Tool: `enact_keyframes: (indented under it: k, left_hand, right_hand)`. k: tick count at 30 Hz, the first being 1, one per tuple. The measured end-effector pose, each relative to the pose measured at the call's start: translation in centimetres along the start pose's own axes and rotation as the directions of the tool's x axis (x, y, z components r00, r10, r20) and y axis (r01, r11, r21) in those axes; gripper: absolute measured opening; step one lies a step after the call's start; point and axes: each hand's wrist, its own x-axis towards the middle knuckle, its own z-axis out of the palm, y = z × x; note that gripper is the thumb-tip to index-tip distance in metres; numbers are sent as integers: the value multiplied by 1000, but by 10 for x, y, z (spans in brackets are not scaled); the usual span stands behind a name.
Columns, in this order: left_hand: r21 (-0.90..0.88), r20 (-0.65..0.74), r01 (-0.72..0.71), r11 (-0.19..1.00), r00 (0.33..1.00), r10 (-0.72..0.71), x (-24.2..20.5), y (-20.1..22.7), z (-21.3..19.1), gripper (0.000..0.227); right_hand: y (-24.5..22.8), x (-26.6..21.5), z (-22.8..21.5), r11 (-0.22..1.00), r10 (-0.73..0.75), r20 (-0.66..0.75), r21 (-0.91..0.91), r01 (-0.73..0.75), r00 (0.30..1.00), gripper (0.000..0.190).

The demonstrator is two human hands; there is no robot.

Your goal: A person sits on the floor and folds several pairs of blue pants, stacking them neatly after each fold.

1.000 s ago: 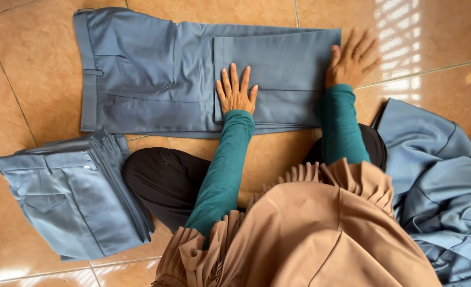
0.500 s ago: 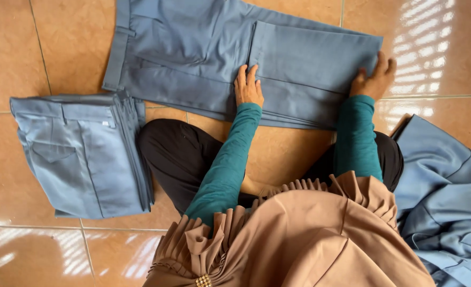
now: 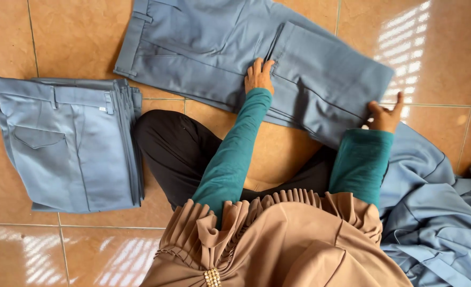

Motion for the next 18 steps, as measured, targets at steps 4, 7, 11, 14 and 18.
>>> enact_keyframes:
  k: [4,7,11,14,18]
  left_hand:
    - [186,-132,39,982,991,-14,-25,-14,17,57]
    - [44,-187,-23,999,982,31,-40,-56,9,40]
    - [-26,188,-35,999,981,39,-50,-130,-20,23]
    - [183,429,-155,971,901,63,-49,-132,-50,18]
    - [271,474,-290,918,870,135,-46,-135,-52,20]
  right_hand:
    - [47,34,-1,783,86,107,-622,-1,991,71]
    - [46,14,18,485,-310,201,-808,336,929,42]
    - [6,-49,79,299,-705,456,-504,810,544,36]
    - [-14,-118,139,223,-655,632,-362,905,414,27]
    - [34,-152,181,99,-572,770,-277,956,283,25]
